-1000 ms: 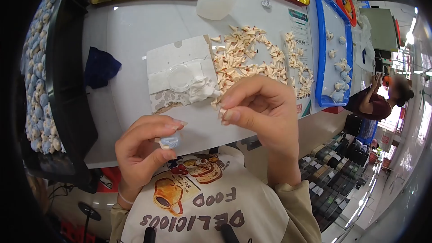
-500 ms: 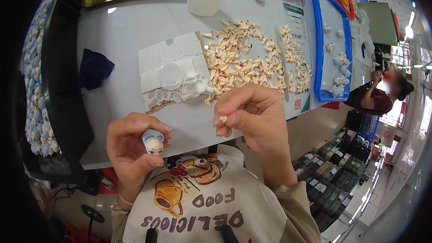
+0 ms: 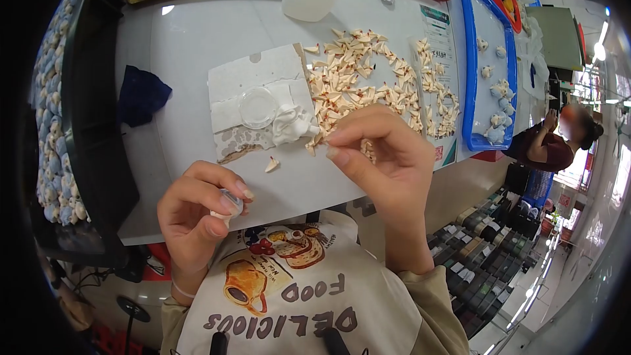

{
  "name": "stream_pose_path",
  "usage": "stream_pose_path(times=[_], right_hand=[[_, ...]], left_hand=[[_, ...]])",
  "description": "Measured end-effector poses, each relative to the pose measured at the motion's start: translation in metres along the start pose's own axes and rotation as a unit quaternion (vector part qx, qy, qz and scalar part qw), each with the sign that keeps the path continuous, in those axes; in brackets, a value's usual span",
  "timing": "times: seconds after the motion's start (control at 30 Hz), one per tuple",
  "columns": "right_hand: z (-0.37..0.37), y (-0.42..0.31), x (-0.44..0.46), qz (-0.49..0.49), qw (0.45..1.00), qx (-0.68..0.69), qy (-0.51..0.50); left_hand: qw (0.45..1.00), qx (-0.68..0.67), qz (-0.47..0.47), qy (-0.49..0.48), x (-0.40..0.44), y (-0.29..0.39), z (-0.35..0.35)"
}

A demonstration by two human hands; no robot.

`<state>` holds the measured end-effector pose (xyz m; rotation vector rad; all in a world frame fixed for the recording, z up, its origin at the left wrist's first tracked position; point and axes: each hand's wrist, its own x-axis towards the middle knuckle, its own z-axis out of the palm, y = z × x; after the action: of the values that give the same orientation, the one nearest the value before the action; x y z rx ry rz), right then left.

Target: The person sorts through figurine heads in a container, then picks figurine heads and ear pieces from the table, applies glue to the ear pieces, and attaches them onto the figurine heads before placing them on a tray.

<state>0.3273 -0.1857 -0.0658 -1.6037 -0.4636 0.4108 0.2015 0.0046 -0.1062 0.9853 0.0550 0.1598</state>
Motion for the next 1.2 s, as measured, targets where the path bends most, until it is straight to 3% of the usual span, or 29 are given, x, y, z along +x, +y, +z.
stream_pose_path(times=[0.03, 0.17, 0.23, 0.27, 0.33, 0.43, 0.67, 0.73, 0.77, 0.83, 0.97, 1.03, 1.2], right_hand=[[0.0, -0.001, 0.0, -0.059, 0.989, -0.132, 0.01], [0.015, -0.004, -0.004, -0.102, 0.962, -0.251, -0.033], [0.027, -0.001, -0.006, -0.164, 0.898, -0.399, -0.091], [0.03, 0.003, -0.006, -0.164, 0.898, -0.398, -0.09], [0.031, 0.012, -0.006, -0.241, 0.837, -0.481, -0.102], [0.028, 0.012, -0.009, -0.259, 0.815, -0.507, -0.108], [0.023, 0.015, -0.021, -0.243, 0.798, -0.543, -0.094], [0.015, 0.013, -0.023, -0.204, 0.885, -0.407, -0.097], [0.013, 0.011, -0.025, -0.205, 0.885, -0.408, -0.096], [0.009, 0.003, -0.027, -0.131, 0.949, -0.288, -0.019], [-0.005, -0.008, -0.02, -0.119, 0.935, -0.335, -0.005], [-0.013, -0.006, -0.019, -0.057, 0.979, -0.196, 0.022], [-0.008, -0.018, 0.012, -0.079, 0.982, -0.163, 0.042]], left_hand=[[1.0, -0.022, -0.001, 0.01, 0.0, 0.001, 0.0], [0.996, -0.074, 0.022, 0.035, -0.002, -0.001, 0.001], [0.991, -0.128, 0.012, 0.039, 0.0, 0.0, 0.002], [0.991, -0.127, 0.012, 0.038, 0.0, 0.0, 0.002], [0.994, -0.108, -0.005, 0.02, 0.001, 0.0, 0.003], [0.996, -0.04, -0.075, 0.003, 0.003, 0.009, 0.012], [0.995, -0.063, -0.081, -0.009, -0.001, 0.003, 0.007], [0.999, 0.018, -0.05, 0.007, -0.002, 0.002, 0.007], [0.999, 0.018, -0.049, 0.006, -0.002, 0.002, 0.007], [0.999, 0.037, -0.036, 0.01, -0.001, 0.003, 0.008], [0.997, 0.009, -0.067, 0.024, 0.002, 0.006, 0.012], [0.998, 0.01, -0.056, 0.015, 0.003, 0.005, 0.011], [0.999, 0.01, -0.041, -0.008, 0.001, 0.001, 0.007]])
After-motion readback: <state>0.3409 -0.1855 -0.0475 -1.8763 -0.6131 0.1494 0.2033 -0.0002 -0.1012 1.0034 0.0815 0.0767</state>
